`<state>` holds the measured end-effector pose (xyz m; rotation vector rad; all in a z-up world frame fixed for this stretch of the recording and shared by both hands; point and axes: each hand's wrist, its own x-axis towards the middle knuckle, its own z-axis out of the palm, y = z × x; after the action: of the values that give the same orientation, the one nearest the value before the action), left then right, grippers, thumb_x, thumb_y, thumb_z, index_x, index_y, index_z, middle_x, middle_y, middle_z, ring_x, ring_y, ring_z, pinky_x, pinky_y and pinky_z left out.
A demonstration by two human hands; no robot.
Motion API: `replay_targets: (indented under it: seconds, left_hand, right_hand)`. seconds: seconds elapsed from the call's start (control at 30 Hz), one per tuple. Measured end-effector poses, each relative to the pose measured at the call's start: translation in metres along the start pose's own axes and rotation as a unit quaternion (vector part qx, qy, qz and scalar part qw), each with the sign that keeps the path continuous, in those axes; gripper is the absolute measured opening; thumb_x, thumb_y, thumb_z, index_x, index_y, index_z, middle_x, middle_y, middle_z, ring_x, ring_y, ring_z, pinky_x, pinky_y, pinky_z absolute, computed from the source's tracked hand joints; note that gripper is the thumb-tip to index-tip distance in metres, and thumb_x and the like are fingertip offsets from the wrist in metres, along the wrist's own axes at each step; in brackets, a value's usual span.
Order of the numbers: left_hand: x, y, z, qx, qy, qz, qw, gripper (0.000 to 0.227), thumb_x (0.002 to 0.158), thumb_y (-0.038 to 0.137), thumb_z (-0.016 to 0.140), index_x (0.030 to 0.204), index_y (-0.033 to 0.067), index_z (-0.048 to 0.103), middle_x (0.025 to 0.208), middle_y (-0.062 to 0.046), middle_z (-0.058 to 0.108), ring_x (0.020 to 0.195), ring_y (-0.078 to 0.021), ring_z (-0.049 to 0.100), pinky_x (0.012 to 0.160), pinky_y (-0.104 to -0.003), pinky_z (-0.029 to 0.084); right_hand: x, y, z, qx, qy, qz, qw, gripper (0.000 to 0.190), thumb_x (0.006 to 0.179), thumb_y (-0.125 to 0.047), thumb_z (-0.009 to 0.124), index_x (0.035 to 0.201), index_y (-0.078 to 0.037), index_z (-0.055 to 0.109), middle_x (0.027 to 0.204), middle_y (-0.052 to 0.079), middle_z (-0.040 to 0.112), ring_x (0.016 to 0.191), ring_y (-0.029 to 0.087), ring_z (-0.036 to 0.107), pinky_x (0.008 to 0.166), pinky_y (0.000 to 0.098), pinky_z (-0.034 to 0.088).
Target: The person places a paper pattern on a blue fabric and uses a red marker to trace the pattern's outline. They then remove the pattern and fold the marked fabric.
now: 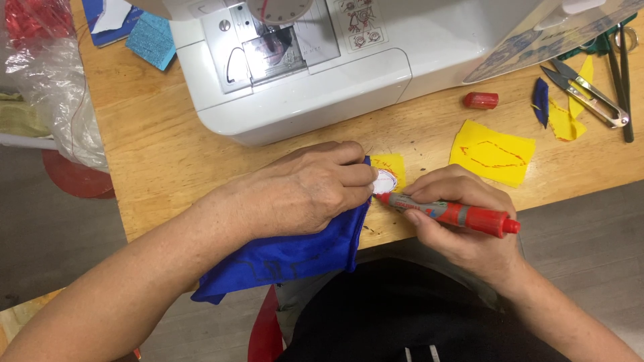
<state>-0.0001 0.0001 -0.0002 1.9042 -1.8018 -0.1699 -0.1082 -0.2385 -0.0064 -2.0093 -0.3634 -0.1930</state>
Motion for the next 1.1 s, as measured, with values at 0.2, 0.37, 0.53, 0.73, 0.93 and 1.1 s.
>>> replay_targets:
  seconds: [0.2, 0.37, 0.53, 0.73, 0.93, 1.1]
  left_hand:
    - [0.000, 0.001, -0.001, -0.002, 0.012, 0.007, 1.000, 0.014, 0.087, -0.011, 0.057, 0.087, 0.0005, 0.064, 0.087, -0.007, 0.056, 0.081, -0.0268, 0.047, 0.073, -0.037, 0.046]
    - [0.001, 0.002, -0.003, 0.003, 0.014, 0.007, 1.000, 0.014, 0.086, -0.011, 0.057, 0.085, 0.0014, 0.062, 0.085, -0.006, 0.055, 0.079, -0.0261, 0.047, 0.071, -0.037, 0.045]
    - [0.001, 0.002, -0.001, 0.011, 0.008, 0.002, 1.000, 0.014, 0.085, -0.011, 0.057, 0.086, 0.0021, 0.061, 0.085, -0.006, 0.055, 0.081, -0.0268, 0.047, 0.072, -0.037, 0.045]
    - [0.001, 0.002, 0.001, 0.006, 0.016, 0.006, 1.000, 0.013, 0.085, -0.010, 0.057, 0.083, 0.0029, 0.060, 0.085, -0.006, 0.055, 0.080, -0.0275, 0.048, 0.071, -0.038, 0.046]
    - [0.000, 0.003, 0.002, 0.029, 0.009, 0.002, 1.000, 0.013, 0.084, -0.011, 0.058, 0.084, 0.0020, 0.062, 0.085, -0.006, 0.055, 0.080, -0.0269, 0.047, 0.070, -0.038, 0.046]
    - [0.000, 0.003, 0.002, 0.027, 0.018, 0.005, 0.999, 0.012, 0.088, -0.009, 0.058, 0.086, 0.0023, 0.062, 0.087, -0.006, 0.056, 0.082, -0.0276, 0.049, 0.073, -0.038, 0.047]
  right_hand:
    - [-0.010, 0.008, -0.005, 0.011, 0.036, 0.020, 0.999, 0.015, 0.086, -0.009, 0.076, 0.095, -0.003, 0.065, 0.095, 0.012, 0.072, 0.087, 0.020, 0.071, 0.083, 0.0286, 0.056]
    - [-0.006, 0.002, -0.002, -0.022, 0.024, 0.015, 0.999, 0.015, 0.084, -0.007, 0.078, 0.093, -0.003, 0.067, 0.096, 0.012, 0.075, 0.090, 0.022, 0.074, 0.084, 0.0299, 0.059]
    - [-0.012, 0.008, -0.005, 0.023, 0.044, 0.033, 0.998, 0.016, 0.086, -0.008, 0.077, 0.092, -0.003, 0.063, 0.094, 0.012, 0.071, 0.087, 0.021, 0.070, 0.083, 0.0291, 0.056]
    - [-0.008, 0.004, -0.003, 0.009, 0.031, 0.015, 0.999, 0.017, 0.084, -0.008, 0.078, 0.095, -0.002, 0.066, 0.094, 0.013, 0.074, 0.084, 0.021, 0.073, 0.079, 0.0278, 0.058]
    - [-0.009, 0.005, -0.002, -0.035, 0.034, -0.004, 0.999, 0.015, 0.083, -0.005, 0.079, 0.091, -0.001, 0.066, 0.090, 0.013, 0.073, 0.082, 0.021, 0.072, 0.076, 0.0282, 0.058]
    - [-0.012, 0.003, -0.004, -0.014, 0.047, -0.001, 0.999, 0.016, 0.084, -0.007, 0.078, 0.093, -0.003, 0.065, 0.093, 0.013, 0.073, 0.085, 0.022, 0.072, 0.081, 0.0298, 0.057]
